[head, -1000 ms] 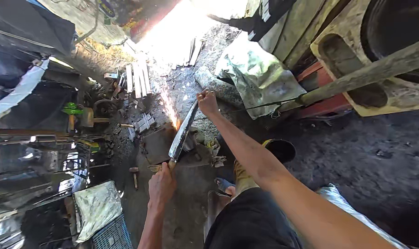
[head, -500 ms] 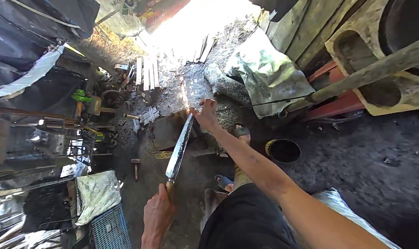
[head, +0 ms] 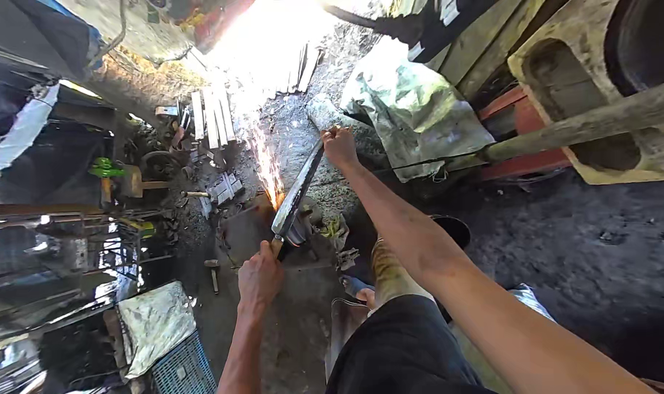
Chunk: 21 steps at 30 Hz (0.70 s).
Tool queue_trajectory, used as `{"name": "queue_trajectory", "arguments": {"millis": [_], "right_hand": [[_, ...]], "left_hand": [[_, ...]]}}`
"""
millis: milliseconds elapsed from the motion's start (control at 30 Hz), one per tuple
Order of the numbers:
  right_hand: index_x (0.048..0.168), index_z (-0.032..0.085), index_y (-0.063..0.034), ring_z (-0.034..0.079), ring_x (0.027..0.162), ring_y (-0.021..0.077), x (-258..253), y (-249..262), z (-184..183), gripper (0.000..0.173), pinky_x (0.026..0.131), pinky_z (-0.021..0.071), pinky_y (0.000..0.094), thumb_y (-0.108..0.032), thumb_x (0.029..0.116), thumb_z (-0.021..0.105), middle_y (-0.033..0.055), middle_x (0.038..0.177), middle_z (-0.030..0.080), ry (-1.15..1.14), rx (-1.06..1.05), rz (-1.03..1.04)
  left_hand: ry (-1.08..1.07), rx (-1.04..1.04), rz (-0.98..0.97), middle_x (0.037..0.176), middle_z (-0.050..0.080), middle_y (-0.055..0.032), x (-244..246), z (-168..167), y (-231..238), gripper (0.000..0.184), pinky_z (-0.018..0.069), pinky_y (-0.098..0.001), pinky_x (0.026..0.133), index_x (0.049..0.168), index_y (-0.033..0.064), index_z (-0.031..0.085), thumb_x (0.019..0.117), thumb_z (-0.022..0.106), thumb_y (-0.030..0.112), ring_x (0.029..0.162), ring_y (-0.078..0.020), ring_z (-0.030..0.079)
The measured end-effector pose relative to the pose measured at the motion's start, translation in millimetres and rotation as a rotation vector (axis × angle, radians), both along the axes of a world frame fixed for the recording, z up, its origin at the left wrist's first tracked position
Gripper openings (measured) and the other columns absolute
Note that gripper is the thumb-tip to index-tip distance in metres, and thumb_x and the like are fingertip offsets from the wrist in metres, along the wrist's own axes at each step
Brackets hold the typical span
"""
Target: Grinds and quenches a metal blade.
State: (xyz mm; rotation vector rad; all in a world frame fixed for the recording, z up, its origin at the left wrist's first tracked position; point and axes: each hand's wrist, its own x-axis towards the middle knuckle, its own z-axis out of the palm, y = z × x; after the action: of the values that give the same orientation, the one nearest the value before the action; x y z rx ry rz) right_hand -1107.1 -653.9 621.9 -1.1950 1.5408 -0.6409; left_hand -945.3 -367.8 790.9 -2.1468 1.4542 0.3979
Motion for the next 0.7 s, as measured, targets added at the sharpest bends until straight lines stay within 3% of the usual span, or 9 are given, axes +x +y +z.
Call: {"name": "queue_trajectory", "arguments": {"millis": [100,200,367,467,600,700], "right_hand": [[0.113,0.069,-0.0016,0.059,0.121,0.04,11,29,11,0.045,0.102,0.0491,0.0584,-0.042,0.1032,0.052,0.0229,0.12,0.064,-0.023,-0.053,0.026],[0.122,0.064,-0.0033,0.055,0.126,0.0401,25,67,24,0.047,0.105,0.048,0.0575,-0.045,0.1013,0.056,0.0222,0.128,0.06,-0.087,-0.065,0.024],[0.132,0.056,-0.0036,0.052,0.128,0.0459,42,119,46,0.058,0.103,0.0474,0.0621,-0.05,0.0974,0.061,0.0287,0.138,0.051,-0.077,-0.069,0.029],[0.136,0.054,-0.0058,0.048,0.131,0.0474,45,140,53,0.066,0.103,0.0449,0.0662,-0.053,0.0909,0.068,0.0283,0.14,0.05,-0.021,-0.079,0.042],[0.135,0.052,-0.0058,0.043,0.137,0.0466,46,162,62,0.07,0.104,0.0436,0.0664,-0.054,0.0888,0.071,0.0268,0.144,0.045,-0.003,-0.089,0.107],[0.133,0.054,-0.0039,0.044,0.136,0.0451,49,160,56,0.066,0.103,0.0456,0.0643,-0.052,0.0898,0.07,0.0266,0.144,0.046,-0.017,-0.114,0.11]], "left_hand": [[-0.003,0.016,0.049,0.09,0.073,-0.0121,3,11,36,0.04,0.0584,-0.0541,0.071,0.129,0.0104,0.058,0.0957,0.056,0.032,0.084,-0.0335,0.074],[0.012,0.035,0.122,0.092,0.073,-0.0134,4,25,76,0.04,0.058,-0.056,0.073,0.131,0.0112,0.057,0.0949,0.057,0.03,0.086,-0.035,0.073],[0.016,0.05,0.193,0.092,0.073,-0.0113,5,41,131,0.036,0.0583,-0.0538,0.073,0.128,0.0126,0.057,0.0955,0.056,0.029,0.087,-0.0331,0.073],[0.013,0.063,0.229,0.091,0.072,-0.011,0,51,159,0.037,0.0586,-0.0525,0.073,0.128,0.0124,0.057,0.0947,0.058,0.029,0.086,-0.0326,0.073],[-0.01,0.122,0.267,0.089,0.072,-0.0105,-12,76,183,0.038,0.0589,-0.0512,0.072,0.129,0.0126,0.056,0.0939,0.06,0.028,0.085,-0.0315,0.074],[-0.019,0.146,0.264,0.088,0.072,-0.0107,-15,84,172,0.038,0.0588,-0.0516,0.072,0.127,0.0121,0.057,0.0939,0.06,0.029,0.084,-0.0318,0.073]]}}
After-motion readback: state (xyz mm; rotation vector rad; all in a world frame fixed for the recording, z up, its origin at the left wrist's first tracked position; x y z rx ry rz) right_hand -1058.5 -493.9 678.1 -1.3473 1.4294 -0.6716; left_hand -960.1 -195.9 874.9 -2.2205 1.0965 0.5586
